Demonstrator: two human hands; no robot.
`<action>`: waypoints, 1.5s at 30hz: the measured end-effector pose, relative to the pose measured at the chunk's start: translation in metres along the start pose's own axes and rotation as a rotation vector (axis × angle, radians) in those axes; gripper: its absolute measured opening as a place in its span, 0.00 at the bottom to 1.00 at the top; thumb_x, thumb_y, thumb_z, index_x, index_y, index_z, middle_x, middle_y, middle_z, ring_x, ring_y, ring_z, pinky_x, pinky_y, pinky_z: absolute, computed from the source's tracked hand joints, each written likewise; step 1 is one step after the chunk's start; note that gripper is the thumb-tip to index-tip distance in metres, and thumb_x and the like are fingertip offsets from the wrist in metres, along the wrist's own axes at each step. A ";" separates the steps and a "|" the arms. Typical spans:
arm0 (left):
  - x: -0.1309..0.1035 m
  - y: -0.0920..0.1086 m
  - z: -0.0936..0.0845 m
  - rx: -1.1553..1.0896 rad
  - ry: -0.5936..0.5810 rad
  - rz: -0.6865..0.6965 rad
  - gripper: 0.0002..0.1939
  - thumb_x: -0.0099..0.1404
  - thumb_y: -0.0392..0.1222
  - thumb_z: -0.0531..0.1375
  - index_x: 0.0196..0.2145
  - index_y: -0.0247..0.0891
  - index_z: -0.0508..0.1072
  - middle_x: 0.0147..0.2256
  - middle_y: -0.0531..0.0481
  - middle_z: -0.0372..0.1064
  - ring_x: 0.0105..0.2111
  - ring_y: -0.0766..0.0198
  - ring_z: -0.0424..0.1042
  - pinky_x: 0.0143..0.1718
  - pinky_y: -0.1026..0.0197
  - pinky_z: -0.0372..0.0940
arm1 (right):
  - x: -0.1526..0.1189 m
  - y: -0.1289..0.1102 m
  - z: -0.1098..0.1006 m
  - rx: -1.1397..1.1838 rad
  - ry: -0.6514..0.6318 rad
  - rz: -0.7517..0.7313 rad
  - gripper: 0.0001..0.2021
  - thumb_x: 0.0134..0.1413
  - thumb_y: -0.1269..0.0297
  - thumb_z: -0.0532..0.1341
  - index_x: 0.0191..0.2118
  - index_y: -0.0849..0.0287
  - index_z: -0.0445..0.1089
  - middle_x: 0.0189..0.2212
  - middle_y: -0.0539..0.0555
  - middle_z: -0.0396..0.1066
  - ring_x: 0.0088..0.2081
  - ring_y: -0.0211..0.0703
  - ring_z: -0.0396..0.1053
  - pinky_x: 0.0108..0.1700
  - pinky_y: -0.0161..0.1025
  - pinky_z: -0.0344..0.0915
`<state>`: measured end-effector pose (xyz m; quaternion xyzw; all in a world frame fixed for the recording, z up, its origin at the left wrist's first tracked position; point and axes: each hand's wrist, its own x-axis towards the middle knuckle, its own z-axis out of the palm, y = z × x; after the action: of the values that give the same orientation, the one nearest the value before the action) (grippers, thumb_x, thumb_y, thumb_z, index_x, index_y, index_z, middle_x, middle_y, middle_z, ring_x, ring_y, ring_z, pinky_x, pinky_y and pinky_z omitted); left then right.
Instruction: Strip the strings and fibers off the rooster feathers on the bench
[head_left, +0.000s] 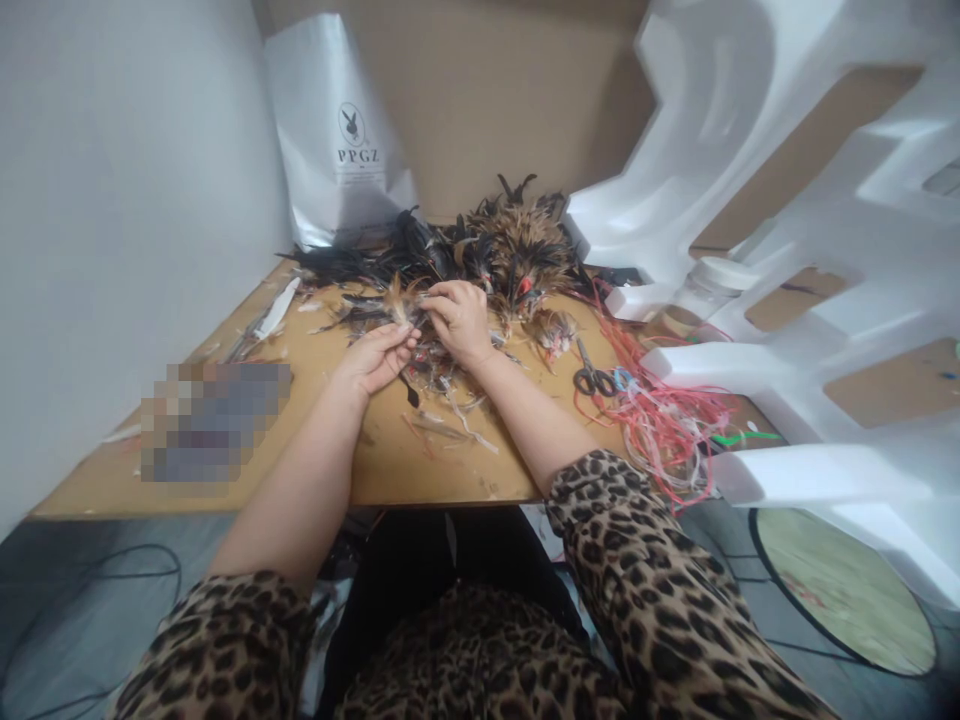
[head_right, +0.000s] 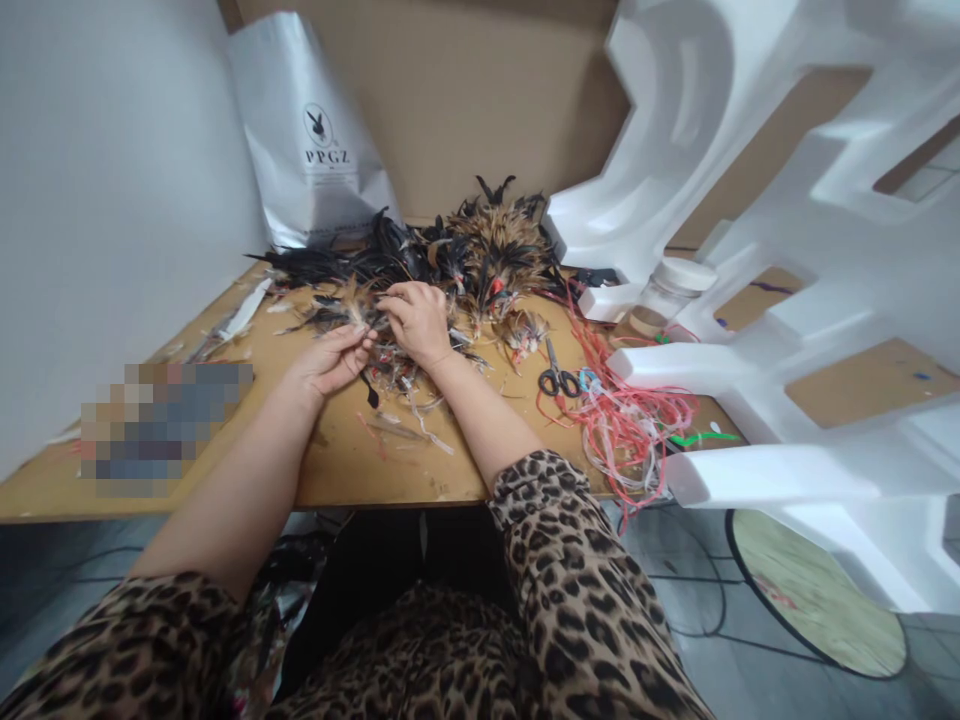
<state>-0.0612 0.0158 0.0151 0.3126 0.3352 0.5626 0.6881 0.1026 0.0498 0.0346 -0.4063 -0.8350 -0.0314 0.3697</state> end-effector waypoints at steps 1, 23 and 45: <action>0.000 0.001 0.001 -0.002 0.013 0.016 0.02 0.55 0.27 0.62 0.26 0.29 0.72 0.26 0.47 0.72 0.22 0.75 0.69 0.21 0.76 0.63 | 0.000 -0.001 -0.001 0.008 0.001 0.012 0.15 0.61 0.63 0.49 0.43 0.54 0.72 0.49 0.56 0.66 0.53 0.45 0.56 0.56 0.44 0.45; 0.000 0.000 0.003 0.217 0.077 0.295 0.07 0.50 0.37 0.67 0.27 0.31 0.75 0.27 0.47 0.74 0.23 0.74 0.69 0.24 0.74 0.63 | 0.017 -0.018 0.005 1.072 -0.184 0.683 0.15 0.42 0.55 0.65 0.22 0.63 0.66 0.15 0.45 0.63 0.18 0.27 0.56 0.23 0.28 0.53; 0.004 -0.001 -0.001 0.154 0.124 0.119 0.01 0.55 0.30 0.62 0.28 0.30 0.73 0.25 0.46 0.74 0.21 0.73 0.71 0.19 0.75 0.62 | 0.018 -0.011 0.008 0.950 -0.148 0.472 0.16 0.39 0.54 0.64 0.19 0.62 0.61 0.14 0.42 0.54 0.20 0.28 0.49 0.25 0.30 0.47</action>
<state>-0.0610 0.0197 0.0128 0.3483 0.4000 0.5932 0.6056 0.0833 0.0569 0.0426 -0.3721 -0.6669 0.4628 0.4500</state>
